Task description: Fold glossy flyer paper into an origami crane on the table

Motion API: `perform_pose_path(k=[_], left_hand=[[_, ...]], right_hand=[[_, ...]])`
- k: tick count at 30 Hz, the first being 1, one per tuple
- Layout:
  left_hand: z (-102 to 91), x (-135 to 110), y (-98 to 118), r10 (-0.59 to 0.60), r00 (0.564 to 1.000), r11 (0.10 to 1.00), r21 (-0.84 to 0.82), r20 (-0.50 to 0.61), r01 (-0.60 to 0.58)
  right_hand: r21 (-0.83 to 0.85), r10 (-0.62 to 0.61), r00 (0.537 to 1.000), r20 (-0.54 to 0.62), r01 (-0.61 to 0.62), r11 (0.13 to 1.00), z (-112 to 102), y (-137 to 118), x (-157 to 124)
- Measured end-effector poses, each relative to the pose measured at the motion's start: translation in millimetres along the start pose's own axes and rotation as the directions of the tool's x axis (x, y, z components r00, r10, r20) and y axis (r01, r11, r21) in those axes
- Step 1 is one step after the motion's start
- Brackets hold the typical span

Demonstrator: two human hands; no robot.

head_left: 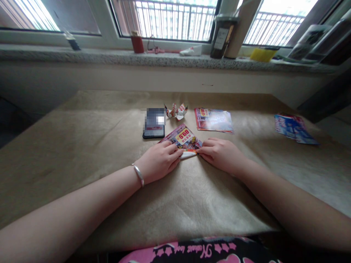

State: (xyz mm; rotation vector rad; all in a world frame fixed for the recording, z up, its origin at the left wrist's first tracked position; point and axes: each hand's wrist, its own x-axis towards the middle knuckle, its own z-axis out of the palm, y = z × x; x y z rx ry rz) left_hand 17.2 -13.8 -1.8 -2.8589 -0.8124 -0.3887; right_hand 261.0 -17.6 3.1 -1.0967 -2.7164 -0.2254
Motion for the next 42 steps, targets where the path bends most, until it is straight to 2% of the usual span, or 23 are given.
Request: perform_pose_path(k=[12,18,27,32,37,42], left_hand=[[-2.3,-1.6,2.7,-0.022,0.999,1.000,0.014,0.034,0.022],[-2.4,-0.9,2.7,-0.024,0.998,1.000,0.020,0.052,0.023],[-3.0,-2.4,3.1,0.009,0.996,1.000,-0.001,0.086,-0.009],[-2.1,-2.9,2.6,0.011,0.996,1.000,-0.008,0.086,-0.010],[-2.0,-2.6,2.6,-0.005,0.995,1.000,-0.002,0.102,0.005],[-2.2,-2.1,2.1,-0.012,0.995,1.000,0.001,0.097,0.012]], right_hand=[[0.053,0.083,0.993,0.078,-0.087,0.995,-6.4,10.7,-6.1],[0.076,0.082,0.993,0.083,-0.089,0.993,-6.5,11.4,-6.9],[0.276,0.114,0.990,0.083,-0.132,0.952,-3.4,20.3,-7.6],[0.173,0.079,0.995,0.061,-0.088,0.981,-5.0,14.8,-5.7],[0.203,0.003,1.000,0.005,-0.004,0.979,-0.3,8.2,-3.9],[0.133,-0.067,0.996,-0.053,0.073,0.988,5.6,2.4,0.0]])
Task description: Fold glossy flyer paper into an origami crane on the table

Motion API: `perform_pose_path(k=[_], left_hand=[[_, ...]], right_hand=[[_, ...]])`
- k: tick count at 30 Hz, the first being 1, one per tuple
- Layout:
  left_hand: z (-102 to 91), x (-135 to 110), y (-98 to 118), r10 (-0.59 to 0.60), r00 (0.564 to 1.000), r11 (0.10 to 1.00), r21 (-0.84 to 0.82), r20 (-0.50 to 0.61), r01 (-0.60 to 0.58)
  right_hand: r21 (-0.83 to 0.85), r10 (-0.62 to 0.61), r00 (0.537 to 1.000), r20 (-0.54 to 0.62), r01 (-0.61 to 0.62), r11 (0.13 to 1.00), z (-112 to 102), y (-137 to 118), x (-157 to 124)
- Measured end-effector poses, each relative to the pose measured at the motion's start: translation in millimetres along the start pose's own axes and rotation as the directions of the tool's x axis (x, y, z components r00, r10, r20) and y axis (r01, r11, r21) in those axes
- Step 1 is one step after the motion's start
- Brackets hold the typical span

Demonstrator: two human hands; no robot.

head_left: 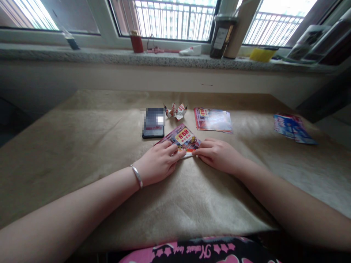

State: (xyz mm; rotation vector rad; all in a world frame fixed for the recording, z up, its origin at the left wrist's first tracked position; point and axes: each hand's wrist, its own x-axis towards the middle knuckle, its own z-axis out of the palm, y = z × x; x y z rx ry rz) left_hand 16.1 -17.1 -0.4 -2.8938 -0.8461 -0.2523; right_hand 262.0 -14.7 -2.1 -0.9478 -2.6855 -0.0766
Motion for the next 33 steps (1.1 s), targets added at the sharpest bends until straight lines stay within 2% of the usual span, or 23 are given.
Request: perform_pose_path(k=[4,15,23,33], left_hand=[[-0.2,-0.6,0.1,-0.001,1.000,1.000,0.006,0.000,0.001],[0.6,-2.2,0.1,-0.013,1.000,1.000,0.007,0.008,0.013],[-2.3,-1.8,1.1,0.024,0.998,0.997,0.072,0.058,-0.029],[-2.2,-2.1,2.6,0.068,0.998,0.998,0.016,0.002,-0.068]], right_hand=[[-0.042,-0.026,1.000,0.004,0.026,0.999,1.9,-1.3,2.7],[-0.082,0.012,1.000,0.029,-0.009,0.997,1.7,-3.1,1.7],[-0.086,-0.045,0.999,0.021,0.046,0.995,-0.2,-4.5,1.0],[-0.092,-0.042,0.999,0.027,0.044,0.995,-2.8,-6.9,1.4]])
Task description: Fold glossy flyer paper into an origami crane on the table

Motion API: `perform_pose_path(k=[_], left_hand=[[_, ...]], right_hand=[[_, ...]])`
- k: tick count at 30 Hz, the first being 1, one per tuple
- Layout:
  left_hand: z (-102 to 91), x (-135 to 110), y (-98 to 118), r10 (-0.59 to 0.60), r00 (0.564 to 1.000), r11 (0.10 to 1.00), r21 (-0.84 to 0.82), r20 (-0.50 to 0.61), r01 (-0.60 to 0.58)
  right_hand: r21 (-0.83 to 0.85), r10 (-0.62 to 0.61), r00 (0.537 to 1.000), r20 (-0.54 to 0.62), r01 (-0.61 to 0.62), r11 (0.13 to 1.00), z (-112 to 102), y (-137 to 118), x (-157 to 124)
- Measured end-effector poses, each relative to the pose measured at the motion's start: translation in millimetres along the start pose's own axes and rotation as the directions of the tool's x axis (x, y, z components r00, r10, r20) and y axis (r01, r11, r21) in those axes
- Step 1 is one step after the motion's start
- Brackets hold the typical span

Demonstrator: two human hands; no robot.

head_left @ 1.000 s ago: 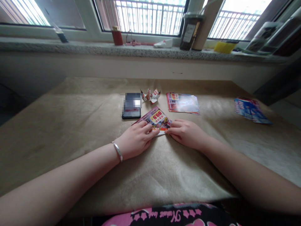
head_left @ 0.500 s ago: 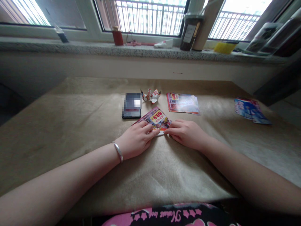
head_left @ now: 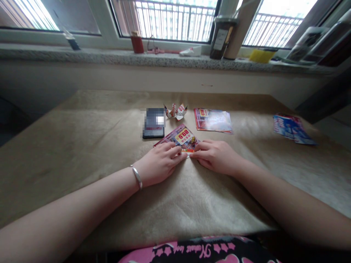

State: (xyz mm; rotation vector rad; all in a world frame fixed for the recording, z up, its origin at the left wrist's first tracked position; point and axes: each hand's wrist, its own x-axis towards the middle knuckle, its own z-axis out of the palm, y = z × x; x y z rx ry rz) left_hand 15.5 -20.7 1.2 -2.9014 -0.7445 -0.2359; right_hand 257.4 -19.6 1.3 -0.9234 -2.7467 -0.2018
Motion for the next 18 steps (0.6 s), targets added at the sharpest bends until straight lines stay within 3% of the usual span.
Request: perform_pose_path(k=[18], left_hand=[[-1.7,1.6,-0.8,0.020,0.999,0.995,-0.100,0.028,-0.017]], right_hand=[[0.021,-0.034,0.999,0.026,0.034,0.999,-1.6,1.5,0.6]])
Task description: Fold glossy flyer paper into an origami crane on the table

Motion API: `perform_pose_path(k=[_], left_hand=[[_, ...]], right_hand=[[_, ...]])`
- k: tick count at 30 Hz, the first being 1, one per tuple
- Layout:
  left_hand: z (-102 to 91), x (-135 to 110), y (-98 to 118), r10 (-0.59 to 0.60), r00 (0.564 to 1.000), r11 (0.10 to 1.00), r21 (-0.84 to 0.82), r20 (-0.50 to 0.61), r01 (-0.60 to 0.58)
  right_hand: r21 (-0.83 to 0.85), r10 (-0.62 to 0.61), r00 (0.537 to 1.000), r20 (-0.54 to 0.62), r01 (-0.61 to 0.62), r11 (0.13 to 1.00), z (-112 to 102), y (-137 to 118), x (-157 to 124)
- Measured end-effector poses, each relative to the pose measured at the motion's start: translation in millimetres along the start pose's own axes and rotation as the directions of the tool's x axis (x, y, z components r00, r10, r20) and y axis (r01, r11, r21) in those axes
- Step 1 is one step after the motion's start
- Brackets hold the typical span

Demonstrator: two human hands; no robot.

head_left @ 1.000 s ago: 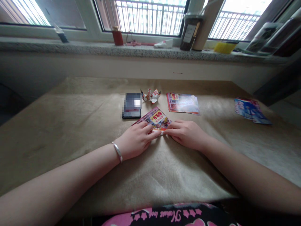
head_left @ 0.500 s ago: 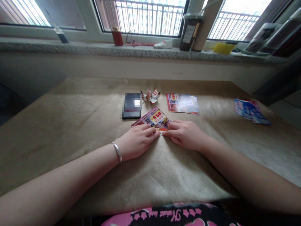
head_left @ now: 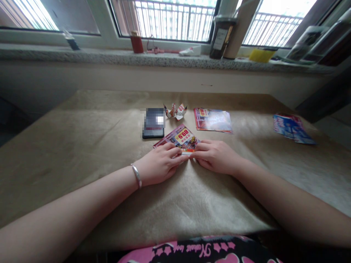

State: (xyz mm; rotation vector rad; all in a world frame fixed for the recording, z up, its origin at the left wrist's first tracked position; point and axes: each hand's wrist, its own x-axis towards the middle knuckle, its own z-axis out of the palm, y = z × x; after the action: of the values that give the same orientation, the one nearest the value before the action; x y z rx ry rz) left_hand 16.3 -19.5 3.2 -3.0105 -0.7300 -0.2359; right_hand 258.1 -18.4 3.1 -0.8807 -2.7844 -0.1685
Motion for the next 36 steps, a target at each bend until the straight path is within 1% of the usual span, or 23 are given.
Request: perform_pose_path(k=[6,11,17,24,30,36], left_hand=[[1.8,-0.2,-1.8,0.010,1.000,1.000,0.002,0.004,-0.010],[1.0,0.7,-1.5,0.004,1.000,1.000,0.000,0.020,-0.004],[1.3,1.2,-1.7,0.002,1.000,1.000,0.004,0.019,-0.002],[1.8,1.4,-1.0,-0.001,1.000,1.000,-0.001,0.016,0.001],[1.5,1.5,-1.4,0.005,1.000,1.000,-0.004,0.003,-0.005],[2.8,1.0,-2.0,0.001,1.000,1.000,-0.006,-0.002,-0.001]], right_hand=[[0.023,-0.035,0.999,-0.038,0.036,0.999,0.9,3.7,0.5],[0.031,-0.033,0.999,-0.025,0.034,0.999,-1.2,7.4,-0.6],[0.084,-0.040,0.999,-0.032,0.042,0.996,-4.2,10.1,-2.0],[0.069,0.005,1.000,0.023,-0.006,0.998,-6.4,20.4,-10.8],[0.086,0.006,0.999,0.045,-0.010,0.996,-9.8,24.4,-12.9],[0.017,0.048,0.996,0.077,-0.049,0.999,-13.6,27.3,-16.1]])
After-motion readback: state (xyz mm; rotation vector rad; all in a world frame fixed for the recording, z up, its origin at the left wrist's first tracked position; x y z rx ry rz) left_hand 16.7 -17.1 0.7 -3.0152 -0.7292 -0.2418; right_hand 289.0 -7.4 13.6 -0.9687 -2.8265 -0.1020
